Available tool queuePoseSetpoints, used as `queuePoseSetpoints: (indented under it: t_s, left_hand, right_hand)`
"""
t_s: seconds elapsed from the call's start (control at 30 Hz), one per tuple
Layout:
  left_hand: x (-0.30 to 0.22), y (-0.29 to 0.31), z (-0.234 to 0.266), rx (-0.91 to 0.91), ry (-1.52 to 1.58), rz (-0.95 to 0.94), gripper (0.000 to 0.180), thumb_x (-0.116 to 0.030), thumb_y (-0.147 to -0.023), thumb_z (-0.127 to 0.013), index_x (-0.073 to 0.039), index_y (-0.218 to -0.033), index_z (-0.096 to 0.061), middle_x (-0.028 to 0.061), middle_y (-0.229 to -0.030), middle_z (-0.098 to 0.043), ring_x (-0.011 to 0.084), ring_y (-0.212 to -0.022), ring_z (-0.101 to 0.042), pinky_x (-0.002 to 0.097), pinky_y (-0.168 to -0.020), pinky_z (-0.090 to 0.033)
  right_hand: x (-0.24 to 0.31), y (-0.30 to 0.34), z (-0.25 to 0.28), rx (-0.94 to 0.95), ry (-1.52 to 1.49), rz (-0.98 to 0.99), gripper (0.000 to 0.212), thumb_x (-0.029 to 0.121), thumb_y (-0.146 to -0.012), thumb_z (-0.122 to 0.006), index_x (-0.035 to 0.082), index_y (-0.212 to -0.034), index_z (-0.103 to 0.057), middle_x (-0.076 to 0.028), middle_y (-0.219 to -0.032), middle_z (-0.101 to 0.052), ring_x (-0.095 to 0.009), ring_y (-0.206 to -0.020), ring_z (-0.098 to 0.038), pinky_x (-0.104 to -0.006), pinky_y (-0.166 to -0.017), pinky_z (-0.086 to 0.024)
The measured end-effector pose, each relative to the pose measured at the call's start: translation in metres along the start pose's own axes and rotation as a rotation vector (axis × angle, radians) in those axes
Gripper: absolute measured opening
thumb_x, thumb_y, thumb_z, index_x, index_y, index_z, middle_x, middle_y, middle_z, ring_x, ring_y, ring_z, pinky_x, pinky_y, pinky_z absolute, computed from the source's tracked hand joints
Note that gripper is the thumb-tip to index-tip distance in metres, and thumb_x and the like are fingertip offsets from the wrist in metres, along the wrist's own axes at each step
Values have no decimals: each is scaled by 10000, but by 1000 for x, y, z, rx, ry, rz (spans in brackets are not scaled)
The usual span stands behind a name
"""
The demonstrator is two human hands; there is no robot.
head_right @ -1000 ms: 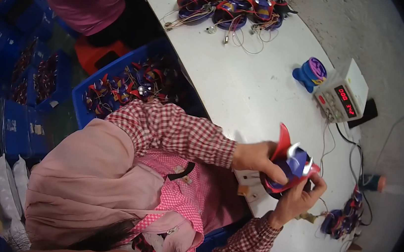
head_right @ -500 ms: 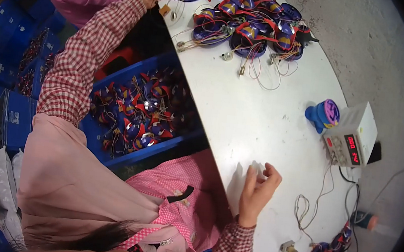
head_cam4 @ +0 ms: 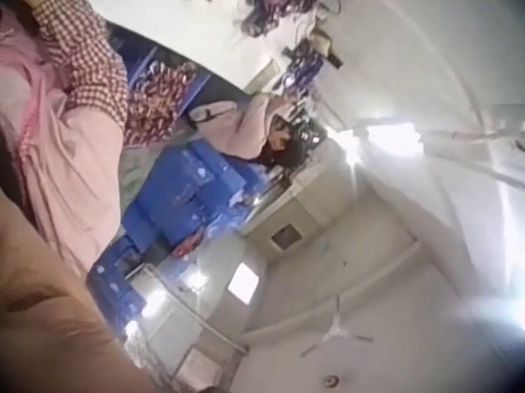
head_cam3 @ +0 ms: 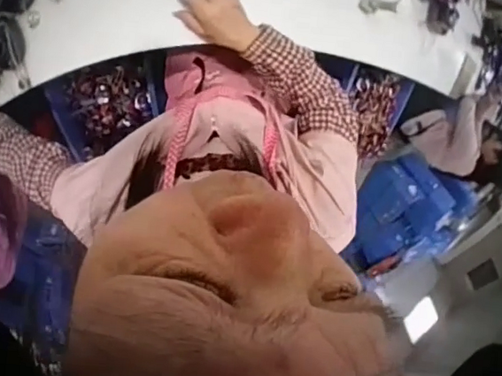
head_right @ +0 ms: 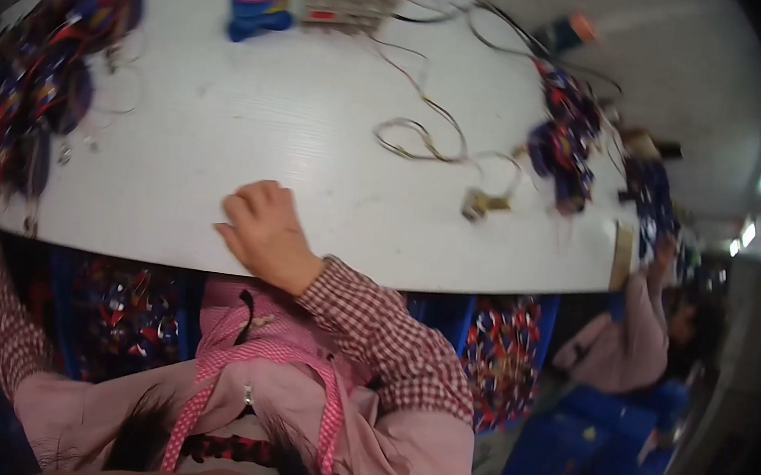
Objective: Assembling small electronic toy bases by connecting wires and fitting plastic components.
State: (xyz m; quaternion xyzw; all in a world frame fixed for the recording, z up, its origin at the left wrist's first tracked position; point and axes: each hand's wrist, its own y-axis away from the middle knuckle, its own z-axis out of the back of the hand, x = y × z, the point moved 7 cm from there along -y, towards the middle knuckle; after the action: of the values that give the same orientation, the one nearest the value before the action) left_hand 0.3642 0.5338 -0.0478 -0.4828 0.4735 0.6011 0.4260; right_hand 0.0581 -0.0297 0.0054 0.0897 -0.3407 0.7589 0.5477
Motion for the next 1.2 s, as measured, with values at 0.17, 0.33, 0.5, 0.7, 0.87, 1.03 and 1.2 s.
queuePoseSetpoints:
  t_s: [0.17,0.33,0.5,0.7,0.87,1.03,1.2]
  left_hand:
    - [28,-38,71,-193,-367,-195,668,-544,-898,-423,-56,-1352,-392,123,-1371,-411,249,-1206,-443,371,-1023,-321]
    - [24,-32,142,-504,-1015,81,665,-549,-898,-426,-58,-1346,-413,99,-1334,-465,246,-1163,-485,361,-999,-334]
    - [-35,30,86,-525,-1260,-432,665,-506,-875,-516,16,-1284,-465,194,-1239,-531,294,-1181,-476,391,-966,-381]
    - [-146,222,-369,291,-508,-622,347,-199,-905,-555,-10,-1193,-516,65,-1106,-559,123,-966,-535,239,-824,-443]
    - [-161,362,-647,1064,-362,-811,218,-134,-885,-574,3,-1051,-538,84,-961,-580,137,-891,-569,278,-798,-475]
    - [-140,464,-853,1260,-420,-1059,573,-365,-755,-676,12,-1143,-485,205,-1064,-555,308,-961,-576,385,-845,-466]
    - [-95,486,-953,1026,-873,-925,930,-561,-567,-762,3,-1221,-417,236,-1118,-528,368,-1057,-530,364,-894,-453]
  right_hand:
    - [-10,10,5,-64,-70,-8,291,119,-706,-706,36,-943,-558,-124,-928,-517,-292,-855,-491,-384,-744,-403]
    - [-18,31,58,-287,-328,18,369,81,-695,-724,31,-1011,-539,-134,-928,-523,-286,-861,-506,-388,-739,-424]
    - [-78,96,198,-538,-120,-157,269,58,-845,-561,-21,-1088,-476,-108,-938,-535,-194,-847,-526,-312,-730,-444]
    - [-257,171,298,-1006,-584,-772,231,150,-917,-529,-31,-1059,-507,-86,-901,-571,-117,-717,-563,-223,-632,-482]
    - [-318,197,315,-927,-429,-1033,310,206,-906,-552,-56,-1063,-500,-92,-873,-585,-123,-644,-580,-227,-528,-492]
    - [-362,206,301,-749,-588,-1194,344,246,-898,-559,-61,-1038,-493,-98,-779,-591,-132,-530,-565,-253,-422,-478]
    - [-380,207,310,-804,-587,-1230,296,240,-901,-544,-42,-976,-498,-90,-711,-574,-135,-504,-559,-259,-396,-470]
